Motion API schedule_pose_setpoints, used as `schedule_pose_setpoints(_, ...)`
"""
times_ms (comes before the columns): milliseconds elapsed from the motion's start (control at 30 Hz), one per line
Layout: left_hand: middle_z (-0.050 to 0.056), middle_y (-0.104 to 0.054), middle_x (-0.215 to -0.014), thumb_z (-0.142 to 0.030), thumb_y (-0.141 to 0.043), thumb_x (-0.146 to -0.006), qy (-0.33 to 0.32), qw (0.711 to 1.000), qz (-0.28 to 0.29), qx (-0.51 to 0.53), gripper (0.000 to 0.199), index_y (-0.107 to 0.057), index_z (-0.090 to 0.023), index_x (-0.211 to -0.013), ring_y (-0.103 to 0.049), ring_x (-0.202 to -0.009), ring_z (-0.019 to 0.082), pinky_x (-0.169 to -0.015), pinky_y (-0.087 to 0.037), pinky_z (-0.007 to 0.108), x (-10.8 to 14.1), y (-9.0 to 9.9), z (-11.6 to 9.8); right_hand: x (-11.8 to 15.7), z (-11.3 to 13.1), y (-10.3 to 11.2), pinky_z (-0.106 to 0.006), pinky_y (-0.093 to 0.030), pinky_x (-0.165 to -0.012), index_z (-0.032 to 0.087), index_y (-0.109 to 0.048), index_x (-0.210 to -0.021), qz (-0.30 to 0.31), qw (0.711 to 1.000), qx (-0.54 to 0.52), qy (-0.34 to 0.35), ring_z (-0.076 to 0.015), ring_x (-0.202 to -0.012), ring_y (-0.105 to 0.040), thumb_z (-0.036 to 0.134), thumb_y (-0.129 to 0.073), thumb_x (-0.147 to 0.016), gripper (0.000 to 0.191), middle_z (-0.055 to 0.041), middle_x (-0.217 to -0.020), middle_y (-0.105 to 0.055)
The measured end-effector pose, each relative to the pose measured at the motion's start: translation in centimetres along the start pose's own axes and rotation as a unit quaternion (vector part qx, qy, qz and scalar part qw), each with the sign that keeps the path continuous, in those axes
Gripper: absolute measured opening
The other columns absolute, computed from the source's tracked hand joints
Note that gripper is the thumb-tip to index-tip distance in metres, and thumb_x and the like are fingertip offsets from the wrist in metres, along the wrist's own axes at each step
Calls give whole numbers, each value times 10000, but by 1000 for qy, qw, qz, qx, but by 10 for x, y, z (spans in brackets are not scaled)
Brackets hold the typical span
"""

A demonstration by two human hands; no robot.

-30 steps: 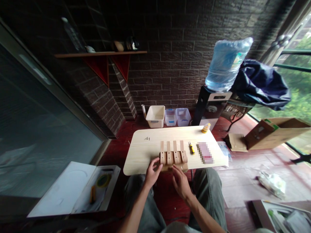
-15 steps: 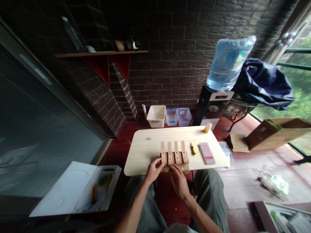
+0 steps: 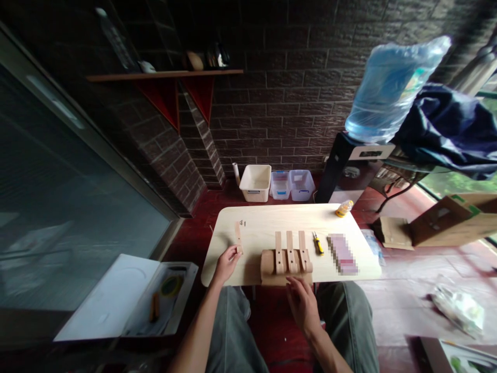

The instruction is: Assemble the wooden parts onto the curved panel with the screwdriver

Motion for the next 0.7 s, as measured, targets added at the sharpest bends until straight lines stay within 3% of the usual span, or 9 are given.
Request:
schedule_pose_setpoints(167,142,-756,-1170,-555,-739,-748,37,999,-21,7,576,-631,-166,-1160,-716,-1131,297,-1027,-553,453,-18,18,36,-16,-9,24,-411,-618,-848,274,-685,-1252,-59,996,53,34,-251,-992,-692,221,-578,-974,302,-107,-1077,-695)
schedule_pose_setpoints(300,166,-741,-1201,-553,-743,-724,69,997,-27,20,616,-607,-154,-1172,-709,-1137,312,-1049,-532,464,-28,20,51,-30,-15,35,-413,-612,-847,267,-687,-1228,-93,992,68,50,-242,-1021,-672,183,-589,-967,291,-103,-1106,-677)
schedule_pose_setpoints(533,148,-709,-1267,-531,-731,-728,70,997,-36,-5,595,-618,-170,-1188,-682,-1183,311,-1078,-513,466,-39,35,53,-38,-26,40,-471,-579,-926,249,-682,-1212,-129,989,66,26,-255,-1072,-649,203,-597,-960,269,-117,-1156,-648)
schedule_pose_setpoints(700,173,-643,-1363,-517,-742,-733,67,986,-139,-66,591,-615,-175,-1198,-600,-1298,339,-1103,-486,500,-26,54,45,-36,-35,45,-453,-579,-902,212,-678,-1229,-142,988,23,-62,-285,-1156,-630,318,-570,-985,287,-164,-1268,-635)
Point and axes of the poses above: each hand's wrist, its own x-axis away from the middle knuckle, its own y-axis out of the back of the hand, z = x × y, the point moved 5 cm from there along -x, towards the middle knuckle
